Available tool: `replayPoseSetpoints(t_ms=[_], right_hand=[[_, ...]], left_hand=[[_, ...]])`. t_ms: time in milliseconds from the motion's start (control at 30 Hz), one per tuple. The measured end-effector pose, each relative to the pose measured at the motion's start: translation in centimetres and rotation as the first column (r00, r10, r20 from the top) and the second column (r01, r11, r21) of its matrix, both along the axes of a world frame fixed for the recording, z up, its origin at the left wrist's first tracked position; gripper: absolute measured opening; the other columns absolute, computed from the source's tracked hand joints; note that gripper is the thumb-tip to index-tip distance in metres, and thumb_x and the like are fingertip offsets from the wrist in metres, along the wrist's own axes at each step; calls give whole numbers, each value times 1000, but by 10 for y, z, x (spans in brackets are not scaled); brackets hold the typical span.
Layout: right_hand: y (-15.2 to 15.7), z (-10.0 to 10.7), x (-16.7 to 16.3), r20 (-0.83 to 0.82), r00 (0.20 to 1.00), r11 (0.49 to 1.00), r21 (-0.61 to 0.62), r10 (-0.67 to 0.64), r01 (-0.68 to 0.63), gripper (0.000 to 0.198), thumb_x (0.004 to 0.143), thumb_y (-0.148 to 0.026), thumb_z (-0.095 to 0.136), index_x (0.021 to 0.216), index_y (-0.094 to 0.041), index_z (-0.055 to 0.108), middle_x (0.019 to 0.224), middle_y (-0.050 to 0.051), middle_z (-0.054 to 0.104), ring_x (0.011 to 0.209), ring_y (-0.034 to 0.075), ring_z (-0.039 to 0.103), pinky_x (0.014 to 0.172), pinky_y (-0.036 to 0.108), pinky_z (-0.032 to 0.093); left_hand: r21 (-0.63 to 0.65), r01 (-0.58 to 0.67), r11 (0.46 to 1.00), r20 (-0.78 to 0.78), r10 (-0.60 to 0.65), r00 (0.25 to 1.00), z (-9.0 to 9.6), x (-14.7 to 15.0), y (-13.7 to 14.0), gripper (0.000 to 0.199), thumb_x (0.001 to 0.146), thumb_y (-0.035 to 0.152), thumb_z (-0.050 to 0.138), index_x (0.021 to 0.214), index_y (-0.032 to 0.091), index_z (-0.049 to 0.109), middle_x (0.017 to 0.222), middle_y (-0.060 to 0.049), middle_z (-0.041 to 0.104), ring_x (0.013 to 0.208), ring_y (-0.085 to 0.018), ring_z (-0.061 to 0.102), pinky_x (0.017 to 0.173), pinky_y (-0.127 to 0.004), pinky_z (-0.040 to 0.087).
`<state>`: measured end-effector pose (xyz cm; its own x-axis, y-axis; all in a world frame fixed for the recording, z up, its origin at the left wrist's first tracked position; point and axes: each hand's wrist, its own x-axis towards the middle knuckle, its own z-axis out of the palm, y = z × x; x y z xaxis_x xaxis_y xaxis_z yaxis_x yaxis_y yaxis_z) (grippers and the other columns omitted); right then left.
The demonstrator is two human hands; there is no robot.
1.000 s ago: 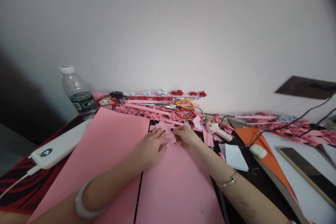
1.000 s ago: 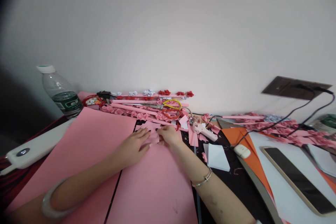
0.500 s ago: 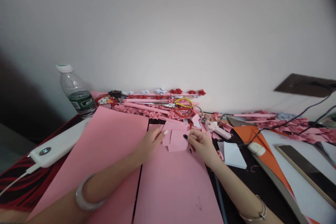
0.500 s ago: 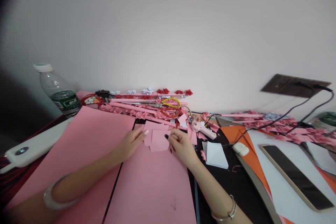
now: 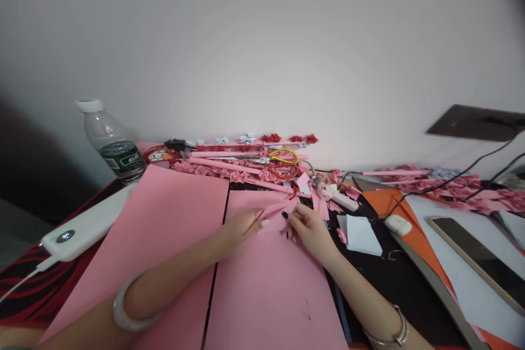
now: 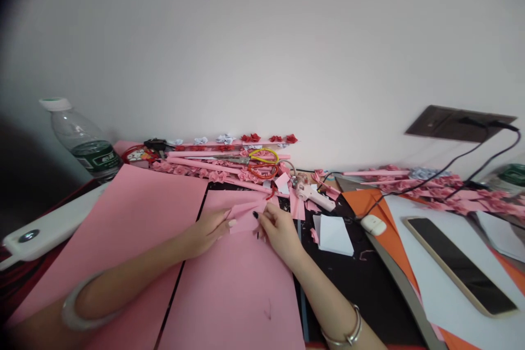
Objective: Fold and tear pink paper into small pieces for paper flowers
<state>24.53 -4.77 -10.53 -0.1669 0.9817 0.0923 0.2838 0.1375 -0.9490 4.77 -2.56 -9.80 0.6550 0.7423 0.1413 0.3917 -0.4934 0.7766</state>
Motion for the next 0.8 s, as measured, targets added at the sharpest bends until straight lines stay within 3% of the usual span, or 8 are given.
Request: replayPoseSetpoints(t_ms=[100, 167, 233, 367, 500, 567, 700, 800], right_hand=[[-2, 1, 0, -21, 1000, 999, 40, -17, 17, 24, 82, -23, 42, 105, -21, 49, 52, -7, 49, 45, 11, 50, 49, 22, 41], [-4, 3, 0, -21, 1000, 997, 76, -14, 16, 44, 82, -21, 42, 125, -24, 37, 55, -7, 48, 47, 11, 51, 52, 23, 43], [-6, 5, 0, 33, 999, 994, 110, -3, 0, 52, 82, -21, 42, 133, -27, 29, 58, -6, 49, 49, 12, 53, 55, 24, 45], [-7, 5, 0, 155, 987, 990, 131, 34, -54, 44, 84, -22, 40, 128, -27, 39, 56, -4, 53, 50, 13, 55, 57, 25, 46], [-7, 2, 2, 197, 980, 989, 136, 27, -55, 41, 84, -22, 41, 124, -26, 43, 56, -3, 56, 51, 14, 56, 59, 26, 46], [-6, 1, 2, 207, 978, 991, 125, 26, -52, 41, 84, -21, 42, 124, -26, 42, 56, -3, 57, 51, 14, 56, 60, 26, 46], [-6, 1, 3, 214, 976, 993, 103, 29, -53, 32, 85, -21, 39, 116, -24, 45, 57, -3, 57, 50, 13, 56, 58, 25, 46], [-6, 1, 3, 245, 969, 991, 126, 15, -47, 32, 85, -20, 39, 116, -24, 45, 57, -3, 56, 51, 13, 56, 57, 25, 46]], left_hand=[[20, -27, 999, 0, 27, 1000, -1, 0, 0, 31, 90, 34, 30, 100, 16, 53, 89, -5, 58, 81, -16, 52, 77, -26, 39], [25, -88, 996, -4, 88, 996, -2, -1, 0, 32, 89, 34, 33, 111, 17, 48, 95, -6, 58, 83, -17, 53, 78, -29, 40], [23, -136, 990, 1, 136, 991, -4, -1, 0, 39, 87, 31, 37, 124, 19, 37, 104, -7, 57, 85, -18, 54, 80, -30, 40], [96, -150, 984, 11, 150, 989, -7, 0, -1, 53, 86, 25, 39, 135, 24, 19, 126, -7, 46, 98, -17, 53, 89, -32, 38], [221, -21, 975, -17, 26, 1000, -5, -1, -1, 41, 90, 23, 32, 131, 27, 30, 131, -4, 43, 115, -17, 43, 97, -29, 33], [230, -17, 973, -47, 29, 998, -4, -2, -1, 40, 91, 24, 31, 130, 27, 32, 127, -4, 46, 113, -17, 45, 95, -30, 36], [279, -140, 950, -86, 170, 982, -3, -3, -3, 43, 89, 30, 36, 132, 27, 29, 116, -5, 54, 92, -17, 57, 81, -30, 46], [388, -101, 916, -112, 155, 982, -4, -4, -3, 42, 90, 27, 35, 132, 31, 30, 120, -3, 52, 96, -16, 56, 83, -29, 46]])
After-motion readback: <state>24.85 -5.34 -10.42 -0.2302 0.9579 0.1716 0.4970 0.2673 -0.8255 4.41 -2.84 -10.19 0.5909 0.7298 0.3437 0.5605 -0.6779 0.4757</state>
